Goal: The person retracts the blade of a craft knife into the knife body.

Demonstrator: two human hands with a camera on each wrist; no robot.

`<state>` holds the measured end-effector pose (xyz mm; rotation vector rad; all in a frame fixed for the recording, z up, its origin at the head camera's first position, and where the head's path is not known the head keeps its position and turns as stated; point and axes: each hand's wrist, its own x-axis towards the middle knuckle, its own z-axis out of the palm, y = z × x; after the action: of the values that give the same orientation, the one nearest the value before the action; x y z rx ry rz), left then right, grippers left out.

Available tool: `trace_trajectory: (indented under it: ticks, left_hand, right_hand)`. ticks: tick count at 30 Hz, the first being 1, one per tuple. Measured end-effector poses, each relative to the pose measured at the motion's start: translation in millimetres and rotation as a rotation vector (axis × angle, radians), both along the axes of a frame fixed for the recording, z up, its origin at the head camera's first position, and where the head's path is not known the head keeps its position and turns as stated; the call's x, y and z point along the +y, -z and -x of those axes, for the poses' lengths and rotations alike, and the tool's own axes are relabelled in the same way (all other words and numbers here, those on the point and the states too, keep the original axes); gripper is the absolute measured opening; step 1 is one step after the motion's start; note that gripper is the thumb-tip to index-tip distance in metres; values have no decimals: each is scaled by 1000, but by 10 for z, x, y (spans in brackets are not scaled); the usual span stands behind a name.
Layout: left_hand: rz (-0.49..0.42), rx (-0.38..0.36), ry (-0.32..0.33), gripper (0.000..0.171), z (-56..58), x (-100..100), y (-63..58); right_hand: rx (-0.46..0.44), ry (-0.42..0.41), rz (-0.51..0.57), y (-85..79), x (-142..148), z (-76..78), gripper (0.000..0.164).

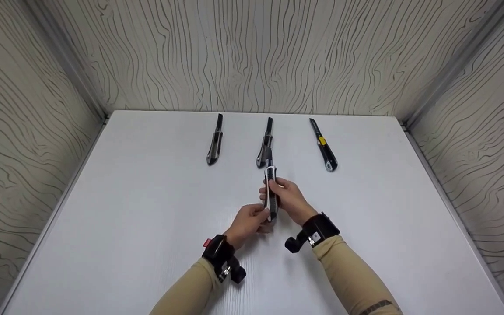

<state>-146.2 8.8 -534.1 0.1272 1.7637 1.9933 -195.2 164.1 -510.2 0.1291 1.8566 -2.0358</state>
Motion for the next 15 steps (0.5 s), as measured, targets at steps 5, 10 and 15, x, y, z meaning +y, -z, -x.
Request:
trace_trajectory:
  ticks: [5,10,15]
  left_hand:
    - [44,18,-23,24,-11,17,-13]
    - [80,36,-29,26,-20,25,-9]
    - [87,39,-33,25,-19,24,-6]
  right_hand:
    - [-4,-3,16,-1,9,-9,46]
    - [-8,22,2,-5,2,-22,42]
    - [3,40,-17,-13,-15,-36,38]
